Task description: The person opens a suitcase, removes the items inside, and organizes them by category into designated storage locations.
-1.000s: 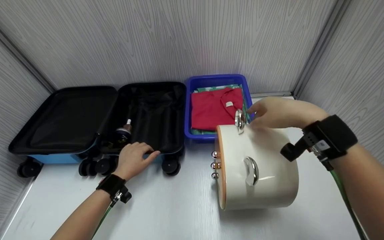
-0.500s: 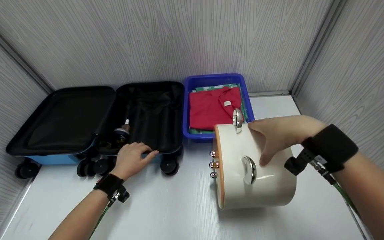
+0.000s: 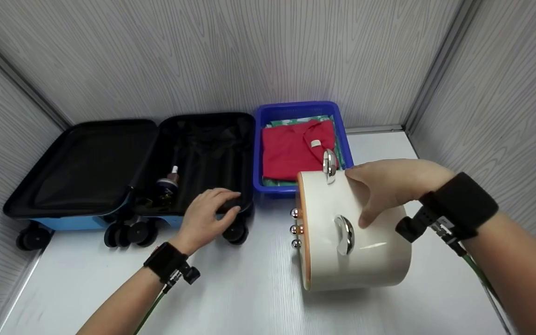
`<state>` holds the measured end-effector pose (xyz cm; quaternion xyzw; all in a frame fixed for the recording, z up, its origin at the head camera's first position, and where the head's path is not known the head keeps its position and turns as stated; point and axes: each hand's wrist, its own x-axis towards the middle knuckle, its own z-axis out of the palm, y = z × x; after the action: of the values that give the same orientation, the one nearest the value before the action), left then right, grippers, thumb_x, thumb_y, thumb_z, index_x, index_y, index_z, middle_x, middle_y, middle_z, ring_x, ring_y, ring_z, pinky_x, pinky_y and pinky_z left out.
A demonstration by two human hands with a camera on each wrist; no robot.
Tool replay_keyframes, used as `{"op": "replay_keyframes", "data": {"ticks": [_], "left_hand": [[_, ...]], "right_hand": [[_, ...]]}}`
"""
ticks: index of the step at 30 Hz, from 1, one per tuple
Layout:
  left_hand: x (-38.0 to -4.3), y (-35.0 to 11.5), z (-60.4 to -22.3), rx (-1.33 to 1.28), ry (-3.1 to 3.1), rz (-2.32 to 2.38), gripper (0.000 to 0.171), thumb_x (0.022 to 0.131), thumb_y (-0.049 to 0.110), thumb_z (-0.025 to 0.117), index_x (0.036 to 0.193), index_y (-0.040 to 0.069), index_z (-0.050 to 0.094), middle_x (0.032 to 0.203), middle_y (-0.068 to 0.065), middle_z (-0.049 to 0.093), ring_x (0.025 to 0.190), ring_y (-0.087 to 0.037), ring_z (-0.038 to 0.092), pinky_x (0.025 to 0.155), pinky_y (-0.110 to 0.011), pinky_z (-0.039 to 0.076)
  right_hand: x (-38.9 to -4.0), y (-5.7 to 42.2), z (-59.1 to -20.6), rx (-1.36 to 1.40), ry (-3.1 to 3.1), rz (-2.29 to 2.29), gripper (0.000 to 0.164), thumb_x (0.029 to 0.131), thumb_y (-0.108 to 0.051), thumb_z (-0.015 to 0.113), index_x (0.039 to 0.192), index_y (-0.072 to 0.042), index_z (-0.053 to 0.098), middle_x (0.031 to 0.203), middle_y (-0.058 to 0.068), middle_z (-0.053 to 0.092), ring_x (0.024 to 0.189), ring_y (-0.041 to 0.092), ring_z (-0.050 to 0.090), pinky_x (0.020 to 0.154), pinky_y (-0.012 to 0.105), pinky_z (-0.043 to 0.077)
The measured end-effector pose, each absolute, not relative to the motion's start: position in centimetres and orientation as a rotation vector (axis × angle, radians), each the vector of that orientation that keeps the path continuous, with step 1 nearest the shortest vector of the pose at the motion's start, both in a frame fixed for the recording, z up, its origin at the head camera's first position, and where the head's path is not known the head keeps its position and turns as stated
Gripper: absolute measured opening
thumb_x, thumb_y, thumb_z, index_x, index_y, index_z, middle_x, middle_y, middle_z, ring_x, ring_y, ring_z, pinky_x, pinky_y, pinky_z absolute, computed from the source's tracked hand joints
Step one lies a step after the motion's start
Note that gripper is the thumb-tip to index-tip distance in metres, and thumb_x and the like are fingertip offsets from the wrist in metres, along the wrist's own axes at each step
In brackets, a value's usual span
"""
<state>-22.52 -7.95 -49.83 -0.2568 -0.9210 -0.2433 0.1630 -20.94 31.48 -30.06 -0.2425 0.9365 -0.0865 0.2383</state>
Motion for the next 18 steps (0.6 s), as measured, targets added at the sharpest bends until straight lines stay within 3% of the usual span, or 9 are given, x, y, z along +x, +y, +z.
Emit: {"op": "replay_keyframes", "data": {"ticks": [5, 12, 18], "left_hand": [[-20.8, -3.6, -48.0, -0.922, -2.514, -0.874, 0.035, 0.1, 0.039, 0.065, 0.129, 0.019, 0.071, 0.12, 0.005, 0.07, 0.111, -0.013, 0.064, 0.095, -0.033, 0.051], [-19.1, 0.6, -46.5, -1.073, -2.449, -1.072, 0.04, 0.101, 0.043, 0.064, 0.131, 0.016, 0.069, 0.122, 0.006, 0.069, 0.105, -0.004, 0.062, 0.091, -0.019, 0.049], [-18.4, 2.3, -46.3, -1.055, -2.445, -1.2, 0.041, 0.098, 0.043, 0.07, 0.129, 0.016, 0.068, 0.12, 0.006, 0.068, 0.102, -0.003, 0.063, 0.085, -0.014, 0.048]], "right_hand": [[-21.0, 31.3, -29.9, -0.691, 2.558, -0.237, 0.096, 0.069, -0.05, 0.091, 0.147, -0.009, 0.051, 0.138, 0.004, 0.059, 0.126, 0.026, 0.055, 0.105, 0.055, 0.043], [-20.8, 31.2, -29.7, -0.673, 2.552, -0.248, 0.088, 0.069, -0.048, 0.091, 0.143, -0.017, 0.054, 0.133, -0.002, 0.06, 0.122, 0.02, 0.056, 0.103, 0.051, 0.044], [-20.8, 31.0, -29.8, -0.672, 2.57, -0.234, 0.101, 0.067, -0.048, 0.092, 0.149, -0.007, 0.049, 0.14, 0.006, 0.059, 0.125, 0.026, 0.056, 0.104, 0.054, 0.044]]}}
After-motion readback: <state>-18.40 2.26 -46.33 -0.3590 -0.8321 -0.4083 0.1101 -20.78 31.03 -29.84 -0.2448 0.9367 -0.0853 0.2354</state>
